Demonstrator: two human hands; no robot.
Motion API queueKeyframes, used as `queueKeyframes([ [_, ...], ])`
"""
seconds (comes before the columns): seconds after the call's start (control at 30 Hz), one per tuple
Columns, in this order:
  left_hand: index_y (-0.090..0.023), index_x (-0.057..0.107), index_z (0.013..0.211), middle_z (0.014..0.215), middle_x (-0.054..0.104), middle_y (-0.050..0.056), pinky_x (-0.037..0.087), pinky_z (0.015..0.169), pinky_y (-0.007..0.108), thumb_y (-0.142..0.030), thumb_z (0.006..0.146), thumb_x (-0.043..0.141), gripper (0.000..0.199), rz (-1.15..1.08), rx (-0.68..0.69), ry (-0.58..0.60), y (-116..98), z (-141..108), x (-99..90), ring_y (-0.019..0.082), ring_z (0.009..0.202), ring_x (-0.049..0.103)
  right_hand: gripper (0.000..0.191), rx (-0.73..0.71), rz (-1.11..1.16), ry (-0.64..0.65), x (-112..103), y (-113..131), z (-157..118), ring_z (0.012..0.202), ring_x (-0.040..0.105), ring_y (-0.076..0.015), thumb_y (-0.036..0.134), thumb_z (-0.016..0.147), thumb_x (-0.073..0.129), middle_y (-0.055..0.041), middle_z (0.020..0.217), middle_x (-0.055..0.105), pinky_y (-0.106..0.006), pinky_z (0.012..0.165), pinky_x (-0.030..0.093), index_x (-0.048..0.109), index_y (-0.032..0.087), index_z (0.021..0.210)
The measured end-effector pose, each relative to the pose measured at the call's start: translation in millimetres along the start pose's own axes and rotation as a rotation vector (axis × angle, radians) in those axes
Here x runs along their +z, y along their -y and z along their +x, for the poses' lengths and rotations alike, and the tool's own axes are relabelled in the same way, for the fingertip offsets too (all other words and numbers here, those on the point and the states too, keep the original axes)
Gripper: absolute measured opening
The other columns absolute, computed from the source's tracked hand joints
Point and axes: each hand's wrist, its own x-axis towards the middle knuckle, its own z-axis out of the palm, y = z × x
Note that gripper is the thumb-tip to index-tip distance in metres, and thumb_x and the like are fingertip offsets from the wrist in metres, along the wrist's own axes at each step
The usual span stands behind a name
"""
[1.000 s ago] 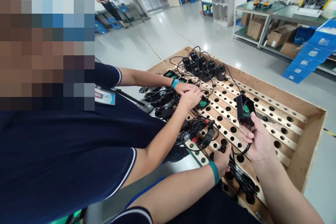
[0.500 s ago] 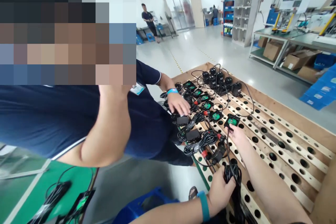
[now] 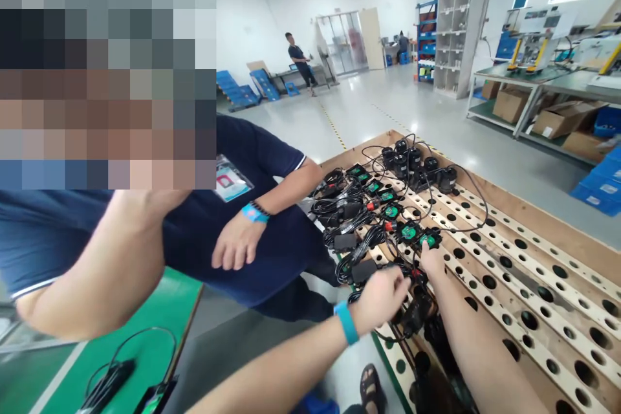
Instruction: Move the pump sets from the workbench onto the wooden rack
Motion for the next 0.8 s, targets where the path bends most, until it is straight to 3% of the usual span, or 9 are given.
queueKeyframes([
  [0.07, -0.017, 0.067, 0.093, 0.097, 0.070, 0.010, 0.049, 0.092, 0.039, -0.030, 0.097, 0.046, 0.025, 0.199, 0.226, -0.070, 20, 48, -23.4, 0.024, 0.097, 0.063, 0.059, -0.002, -0.149, -0.011, -4, 2, -4, 0.113, 0.062, -0.0426, 0.045, 0.104, 0.034, -0.0340, 0.110, 0.065, -0.054, 0.101, 0.047, 0.067, -0.003, 0.102],
  [0.17, -0.017, 0.066, 0.118, 0.135, 0.060, 0.015, 0.042, 0.109, 0.046, -0.019, 0.090, 0.055, 0.030, 0.377, 0.367, 0.047, 54, 123, -37.6, 0.029, 0.128, 0.053, 0.056, -0.009, -0.290, -0.032, -7, 6, -12, 0.114, 0.062, -0.0407, 0.044, 0.104, 0.038, -0.0310, 0.113, 0.066, -0.048, 0.100, 0.047, 0.069, -0.002, 0.106],
  [0.23, -0.018, 0.064, 0.123, 0.141, 0.057, 0.014, 0.043, 0.108, 0.047, -0.015, 0.087, 0.056, 0.037, 0.494, 0.356, 0.180, 73, 164, -35.4, 0.030, 0.130, 0.052, 0.055, 0.010, -0.352, -0.053, -8, 9, -15, 0.112, 0.063, -0.0384, 0.047, 0.103, 0.042, -0.0285, 0.111, 0.067, -0.045, 0.098, 0.047, 0.070, 0.001, 0.104],
  [0.33, -0.016, 0.071, 0.110, 0.125, 0.065, 0.015, 0.048, 0.101, 0.048, -0.020, 0.083, 0.066, 0.028, 0.593, 0.367, 0.317, 92, 203, -25.5, 0.032, 0.118, 0.059, 0.056, 0.086, -0.398, -0.125, -6, 16, -17, 0.109, 0.065, -0.0360, 0.052, 0.102, 0.044, -0.0263, 0.110, 0.068, -0.042, 0.093, 0.049, 0.068, 0.003, 0.110],
  [0.47, -0.009, 0.074, 0.096, 0.120, 0.064, 0.023, 0.046, 0.102, 0.052, -0.030, 0.071, 0.084, 0.035, 0.642, 0.434, 0.398, 99, 232, -14.8, 0.040, 0.117, 0.058, 0.078, 0.164, -0.413, -0.272, 3, 29, -19, 0.113, 0.063, -0.0346, 0.062, 0.099, 0.044, -0.0256, 0.125, 0.061, -0.041, 0.090, 0.051, 0.033, 0.003, 0.150],
  [0.53, -0.008, 0.075, 0.094, 0.118, 0.065, 0.024, 0.048, 0.100, 0.049, -0.034, 0.067, 0.088, 0.039, 0.661, 0.459, 0.437, 99, 242, -12.0, 0.040, 0.117, 0.058, 0.090, 0.150, -0.436, -0.308, 11, 34, -21, 0.115, 0.062, -0.0349, 0.065, 0.093, 0.055, -0.0245, 0.129, 0.057, -0.040, 0.088, 0.051, 0.025, 0.007, 0.154],
  [0.67, -0.010, 0.076, 0.087, 0.102, 0.071, 0.021, 0.053, 0.091, 0.043, -0.040, 0.066, 0.088, 0.039, 0.683, 0.515, 0.518, 98, 253, -11.2, 0.037, 0.107, 0.066, 0.062, 0.127, -0.548, -0.301, 21, 40, -29, 0.107, 0.065, -0.0325, 0.059, 0.088, 0.068, -0.0208, 0.116, 0.062, -0.036, 0.085, 0.052, 0.058, 0.009, 0.124],
  [0.8, -0.011, 0.076, 0.088, 0.102, 0.073, 0.020, 0.052, 0.094, 0.043, -0.042, 0.078, 0.079, 0.033, 0.675, 0.555, 0.516, 102, 256, -11.8, 0.035, 0.107, 0.068, 0.044, 0.099, -0.597, -0.300, 23, 43, -35, 0.097, 0.068, -0.0316, 0.051, 0.089, 0.070, -0.0181, 0.103, 0.066, -0.037, 0.083, 0.052, 0.066, 0.009, 0.103],
])
